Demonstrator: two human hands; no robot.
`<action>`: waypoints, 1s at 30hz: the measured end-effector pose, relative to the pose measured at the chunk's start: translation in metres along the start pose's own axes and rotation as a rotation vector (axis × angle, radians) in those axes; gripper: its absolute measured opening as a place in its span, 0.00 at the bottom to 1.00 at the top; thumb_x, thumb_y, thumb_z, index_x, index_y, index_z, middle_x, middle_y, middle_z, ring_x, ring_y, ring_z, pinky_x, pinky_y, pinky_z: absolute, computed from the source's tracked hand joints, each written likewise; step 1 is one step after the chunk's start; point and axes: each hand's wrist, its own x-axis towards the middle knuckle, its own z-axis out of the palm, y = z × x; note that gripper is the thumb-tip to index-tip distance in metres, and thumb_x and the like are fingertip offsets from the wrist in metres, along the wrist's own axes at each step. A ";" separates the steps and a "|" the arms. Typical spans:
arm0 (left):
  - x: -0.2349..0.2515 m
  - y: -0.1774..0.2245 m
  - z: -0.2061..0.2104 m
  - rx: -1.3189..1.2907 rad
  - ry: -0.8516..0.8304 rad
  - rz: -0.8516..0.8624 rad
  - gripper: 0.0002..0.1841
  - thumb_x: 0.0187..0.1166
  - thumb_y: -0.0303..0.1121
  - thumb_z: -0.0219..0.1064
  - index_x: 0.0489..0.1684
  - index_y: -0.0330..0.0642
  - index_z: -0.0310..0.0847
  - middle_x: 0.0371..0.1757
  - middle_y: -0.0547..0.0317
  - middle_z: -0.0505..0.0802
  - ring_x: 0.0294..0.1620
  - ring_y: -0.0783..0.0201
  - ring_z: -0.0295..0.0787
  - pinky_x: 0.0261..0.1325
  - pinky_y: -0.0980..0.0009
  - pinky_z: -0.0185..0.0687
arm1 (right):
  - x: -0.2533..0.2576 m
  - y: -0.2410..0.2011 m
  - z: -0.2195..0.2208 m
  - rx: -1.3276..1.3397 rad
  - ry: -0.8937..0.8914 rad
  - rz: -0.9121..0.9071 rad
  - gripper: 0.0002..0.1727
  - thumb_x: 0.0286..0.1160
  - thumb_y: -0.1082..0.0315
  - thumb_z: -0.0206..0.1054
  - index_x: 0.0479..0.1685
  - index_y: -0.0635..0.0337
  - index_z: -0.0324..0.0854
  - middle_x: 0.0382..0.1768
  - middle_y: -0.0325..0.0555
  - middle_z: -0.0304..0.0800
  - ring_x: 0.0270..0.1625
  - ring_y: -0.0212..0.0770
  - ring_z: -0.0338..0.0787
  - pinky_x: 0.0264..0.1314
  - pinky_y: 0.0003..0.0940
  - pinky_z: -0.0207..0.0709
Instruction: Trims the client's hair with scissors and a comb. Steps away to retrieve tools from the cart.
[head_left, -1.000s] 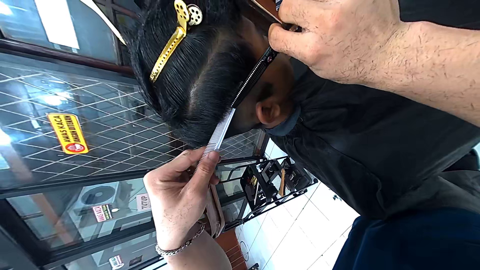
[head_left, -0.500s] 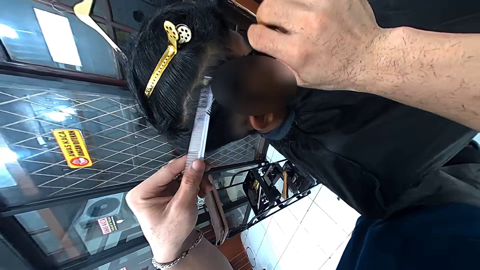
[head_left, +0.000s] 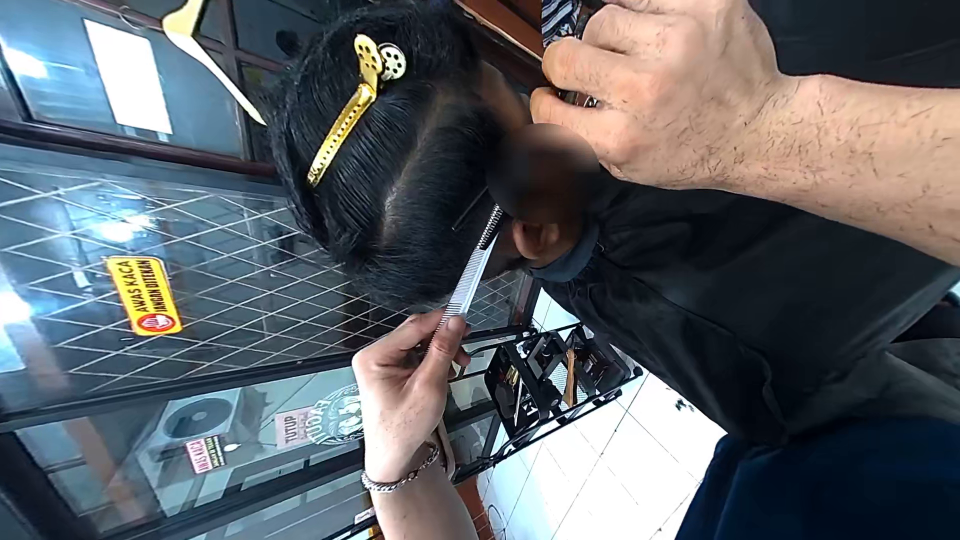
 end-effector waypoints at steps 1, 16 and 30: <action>0.000 -0.001 -0.001 -0.004 0.005 0.009 0.09 0.83 0.29 0.64 0.38 0.37 0.91 0.31 0.70 0.94 0.22 0.80 0.87 0.24 0.84 0.84 | 0.002 -0.002 -0.001 -0.001 0.005 -0.005 0.15 0.84 0.79 0.48 0.59 0.57 0.77 0.54 0.58 0.86 0.43 0.60 0.88 0.35 0.50 0.78; 0.000 0.010 -0.017 0.025 0.047 0.060 0.09 0.84 0.29 0.64 0.38 0.40 0.91 0.32 0.73 0.93 0.22 0.81 0.85 0.23 0.85 0.83 | 0.039 -0.034 -0.039 -0.122 -0.141 0.065 0.15 0.84 0.82 0.50 0.54 0.67 0.83 0.42 0.58 0.85 0.36 0.57 0.86 0.38 0.47 0.77; 0.011 0.071 0.020 0.169 -0.005 -0.167 0.10 0.81 0.37 0.67 0.38 0.41 0.92 0.26 0.72 0.94 0.17 0.82 0.85 0.17 0.85 0.82 | 0.017 0.012 -0.056 0.100 -0.211 0.259 0.13 0.81 0.80 0.52 0.52 0.66 0.83 0.47 0.61 0.87 0.48 0.62 0.90 0.43 0.51 0.82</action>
